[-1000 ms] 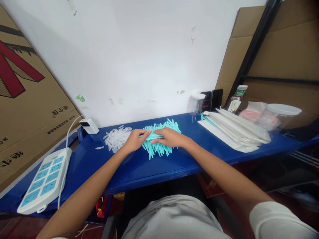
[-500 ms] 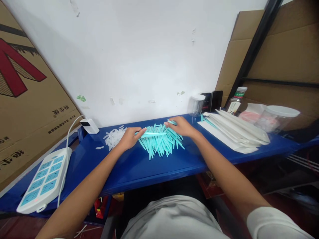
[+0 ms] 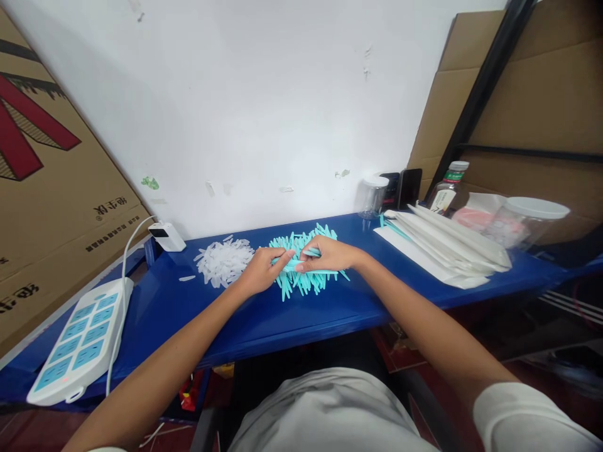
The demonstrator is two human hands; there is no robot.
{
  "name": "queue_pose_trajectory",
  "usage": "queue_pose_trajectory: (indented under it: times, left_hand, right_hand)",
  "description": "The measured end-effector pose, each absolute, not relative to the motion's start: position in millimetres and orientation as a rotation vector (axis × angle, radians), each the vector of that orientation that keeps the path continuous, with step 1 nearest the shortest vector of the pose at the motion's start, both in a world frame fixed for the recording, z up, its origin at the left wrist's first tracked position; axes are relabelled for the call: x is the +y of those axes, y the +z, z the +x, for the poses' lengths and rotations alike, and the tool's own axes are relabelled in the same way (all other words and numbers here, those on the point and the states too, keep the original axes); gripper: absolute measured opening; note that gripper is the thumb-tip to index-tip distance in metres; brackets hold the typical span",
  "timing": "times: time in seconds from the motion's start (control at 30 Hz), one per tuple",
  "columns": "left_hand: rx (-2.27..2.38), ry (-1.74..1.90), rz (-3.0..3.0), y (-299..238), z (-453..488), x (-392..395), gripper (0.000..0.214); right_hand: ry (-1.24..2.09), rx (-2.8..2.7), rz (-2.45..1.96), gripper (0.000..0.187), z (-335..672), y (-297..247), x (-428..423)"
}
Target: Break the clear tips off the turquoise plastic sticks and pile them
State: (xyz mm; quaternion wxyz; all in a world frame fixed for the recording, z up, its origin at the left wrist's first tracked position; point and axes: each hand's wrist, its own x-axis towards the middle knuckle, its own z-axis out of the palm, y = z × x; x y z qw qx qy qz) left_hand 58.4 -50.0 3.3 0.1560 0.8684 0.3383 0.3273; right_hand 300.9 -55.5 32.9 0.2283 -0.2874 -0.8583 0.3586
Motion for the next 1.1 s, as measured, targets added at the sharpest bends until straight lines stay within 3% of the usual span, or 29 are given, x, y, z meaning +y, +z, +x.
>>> queue_pose_trajectory:
  times: [0.13, 0.2, 0.33, 0.47, 0.6, 1.1]
  left_hand:
    - [1.075, 1.186, 2.394, 6, 53, -43, 0.040]
    - [1.201, 1.293, 2.310, 6, 44, -33, 0.044]
    - [1.381, 1.253, 2.211, -3, 25, -11, 0.050]
    - [1.422, 1.163, 2.257, -11, 17, 0, 0.048]
    - [1.427, 1.121, 2.307, -11, 17, 1, 0.046]
    - [1.439, 1.082, 2.374, -8, 16, 0, 0.045]
  right_hand:
    - [0.884, -2.329, -0.909, 0.046, 316, 37, -48]
    - [0.755, -2.181, -1.111, 0.045, 329, 37, -40]
    - [0.462, -1.862, -1.579, 0.041, 350, 28, -23]
    - [0.437, -1.807, -1.848, 0.033, 354, 17, -12]
    - [0.504, -1.815, -1.907, 0.030, 352, 9, -7]
    - [0.530, -1.912, -1.901, 0.048, 354, 17, -13]
